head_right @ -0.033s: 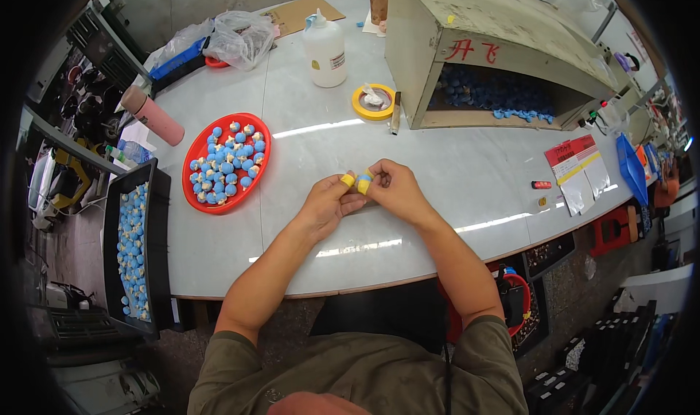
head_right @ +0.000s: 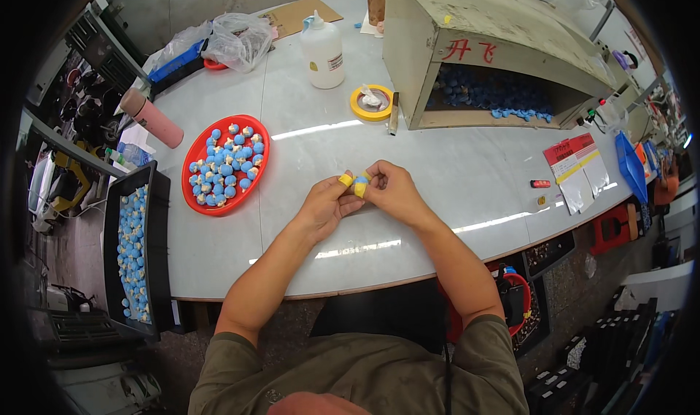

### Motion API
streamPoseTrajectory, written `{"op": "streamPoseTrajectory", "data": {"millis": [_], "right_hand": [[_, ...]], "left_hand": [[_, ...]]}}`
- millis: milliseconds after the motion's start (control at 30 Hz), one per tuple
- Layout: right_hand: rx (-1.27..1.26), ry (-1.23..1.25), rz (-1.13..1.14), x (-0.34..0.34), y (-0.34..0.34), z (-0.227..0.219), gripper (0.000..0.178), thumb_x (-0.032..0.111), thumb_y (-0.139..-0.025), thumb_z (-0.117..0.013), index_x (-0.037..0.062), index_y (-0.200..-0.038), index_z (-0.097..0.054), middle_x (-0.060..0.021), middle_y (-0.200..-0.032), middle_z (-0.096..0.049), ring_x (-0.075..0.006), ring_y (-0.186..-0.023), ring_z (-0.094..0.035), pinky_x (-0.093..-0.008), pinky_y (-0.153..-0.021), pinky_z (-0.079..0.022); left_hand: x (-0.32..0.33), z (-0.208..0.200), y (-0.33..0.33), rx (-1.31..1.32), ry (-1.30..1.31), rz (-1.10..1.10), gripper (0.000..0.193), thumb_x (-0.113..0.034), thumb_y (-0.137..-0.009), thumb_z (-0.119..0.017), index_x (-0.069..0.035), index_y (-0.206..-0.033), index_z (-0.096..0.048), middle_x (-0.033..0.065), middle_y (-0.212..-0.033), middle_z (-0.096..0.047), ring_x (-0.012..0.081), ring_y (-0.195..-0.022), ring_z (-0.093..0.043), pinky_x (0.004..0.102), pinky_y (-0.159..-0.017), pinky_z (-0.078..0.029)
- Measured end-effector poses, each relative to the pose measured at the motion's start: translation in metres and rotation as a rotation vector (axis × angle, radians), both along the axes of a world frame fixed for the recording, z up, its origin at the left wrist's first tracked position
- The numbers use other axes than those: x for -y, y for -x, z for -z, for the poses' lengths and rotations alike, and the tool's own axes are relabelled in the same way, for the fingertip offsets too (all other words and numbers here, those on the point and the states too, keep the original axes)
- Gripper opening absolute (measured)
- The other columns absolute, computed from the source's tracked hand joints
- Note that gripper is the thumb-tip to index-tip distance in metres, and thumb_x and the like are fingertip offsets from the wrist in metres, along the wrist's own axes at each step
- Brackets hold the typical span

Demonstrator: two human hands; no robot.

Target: The person repeatedly picks small blue and yellow plastic pieces from a red tray and a wooden box, applies glue from a small bottle to the yellow piece, and presses the two pieces together. The assembled units are placed into the wooden box. The process is repeated continuously throughout the clip.

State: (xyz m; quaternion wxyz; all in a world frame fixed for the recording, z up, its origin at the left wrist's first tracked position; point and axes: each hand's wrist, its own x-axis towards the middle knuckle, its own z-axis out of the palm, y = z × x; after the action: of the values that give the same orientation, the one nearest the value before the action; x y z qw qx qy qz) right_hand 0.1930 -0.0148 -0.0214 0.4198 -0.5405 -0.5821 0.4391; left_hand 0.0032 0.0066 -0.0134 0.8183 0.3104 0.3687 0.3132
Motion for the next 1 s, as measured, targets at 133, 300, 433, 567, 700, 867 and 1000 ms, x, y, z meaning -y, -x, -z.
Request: {"op": "streamPoseTrajectory", "data": {"millis": [133, 300, 433, 567, 700, 867, 1000], "right_hand": [[-0.072, 0.077, 0.031, 0.004, 0.011, -0.014, 0.021, 0.019, -0.095, -0.066, -0.0018, -0.094, -0.064, -0.0007, -0.079, -0.061, -0.0058, -0.070, -0.053, -0.0236, -0.063, -0.046], [-0.137, 0.078, 0.126, 0.002, 0.021, 0.006, 0.030, 0.026, -0.098, -0.059, -0.0009, -0.086, -0.059, -0.0037, -0.071, -0.057, -0.0108, -0.068, -0.050, -0.0296, -0.063, -0.045], [-0.078, -0.003, 0.221, 0.011, 0.034, 0.007, 0.029, 0.024, -0.099, -0.056, 0.0006, -0.082, -0.051, -0.0071, -0.068, -0.053, -0.0137, -0.065, -0.047, -0.0326, -0.060, -0.043], [-0.071, -0.045, 0.247, 0.010, 0.034, 0.017, 0.025, 0.019, -0.098, -0.053, 0.0015, -0.081, -0.048, -0.0086, -0.067, -0.051, -0.0150, -0.063, -0.046, -0.0340, -0.059, -0.042], [-0.063, -0.056, 0.254, 0.011, 0.034, 0.017, 0.022, 0.017, -0.097, -0.052, 0.0020, -0.081, -0.049, -0.0099, -0.066, -0.051, -0.0156, -0.062, -0.047, -0.0349, -0.058, -0.042], [-0.033, -0.046, 0.272, 0.017, 0.036, 0.005, 0.018, 0.015, -0.097, -0.051, 0.0026, -0.084, -0.047, -0.0090, -0.069, -0.050, -0.0149, -0.065, -0.047, -0.0348, -0.059, -0.043], [0.031, -0.163, 0.296, 0.014, 0.040, 0.007, 0.017, 0.013, -0.095, -0.051, 0.0012, -0.084, -0.047, -0.0118, -0.071, -0.049, -0.0156, -0.066, -0.046, -0.0357, -0.060, -0.043]], "left_hand": [[0.001, -0.006, 0.001, -0.037, -0.032, -0.057, 0.024, -0.025, -0.101, -0.062, -0.002, -0.110, -0.060, 0.0087, -0.103, -0.068, 0.0149, -0.089, -0.070, 0.0227, -0.076, -0.057], [0.003, -0.004, -0.003, -0.071, -0.113, -0.101, 0.017, -0.019, -0.099, -0.064, -0.002, -0.103, -0.062, 0.0084, -0.094, -0.069, 0.0144, -0.083, -0.069, 0.0238, -0.076, -0.057], [0.006, 0.003, -0.006, -0.058, -0.159, -0.121, 0.014, -0.017, -0.098, -0.065, -0.004, -0.099, -0.063, 0.0074, -0.091, -0.069, 0.0137, -0.080, -0.068, 0.0242, -0.074, -0.057], [0.007, 0.006, -0.007, -0.040, -0.149, -0.119, 0.012, -0.016, -0.098, -0.065, -0.004, -0.097, -0.064, 0.0069, -0.090, -0.069, 0.0137, -0.078, -0.067, 0.0247, -0.074, -0.057], [0.006, 0.006, -0.008, -0.035, -0.145, -0.099, 0.012, -0.015, -0.098, -0.065, -0.003, -0.098, -0.063, 0.0077, -0.091, -0.068, 0.0148, -0.079, -0.067, 0.0269, -0.076, -0.057], [0.009, 0.008, -0.010, -0.050, -0.192, -0.104, 0.014, -0.015, -0.098, -0.063, -0.002, -0.100, -0.061, 0.0105, -0.095, -0.067, 0.0199, -0.081, -0.066, 0.0341, -0.080, -0.058], [0.005, 0.016, -0.005, -0.055, -0.181, -0.099, 0.013, -0.016, -0.099, -0.062, -0.003, -0.099, -0.062, 0.0088, -0.092, -0.067, 0.0171, -0.081, -0.066, 0.0316, -0.078, -0.058]]}}
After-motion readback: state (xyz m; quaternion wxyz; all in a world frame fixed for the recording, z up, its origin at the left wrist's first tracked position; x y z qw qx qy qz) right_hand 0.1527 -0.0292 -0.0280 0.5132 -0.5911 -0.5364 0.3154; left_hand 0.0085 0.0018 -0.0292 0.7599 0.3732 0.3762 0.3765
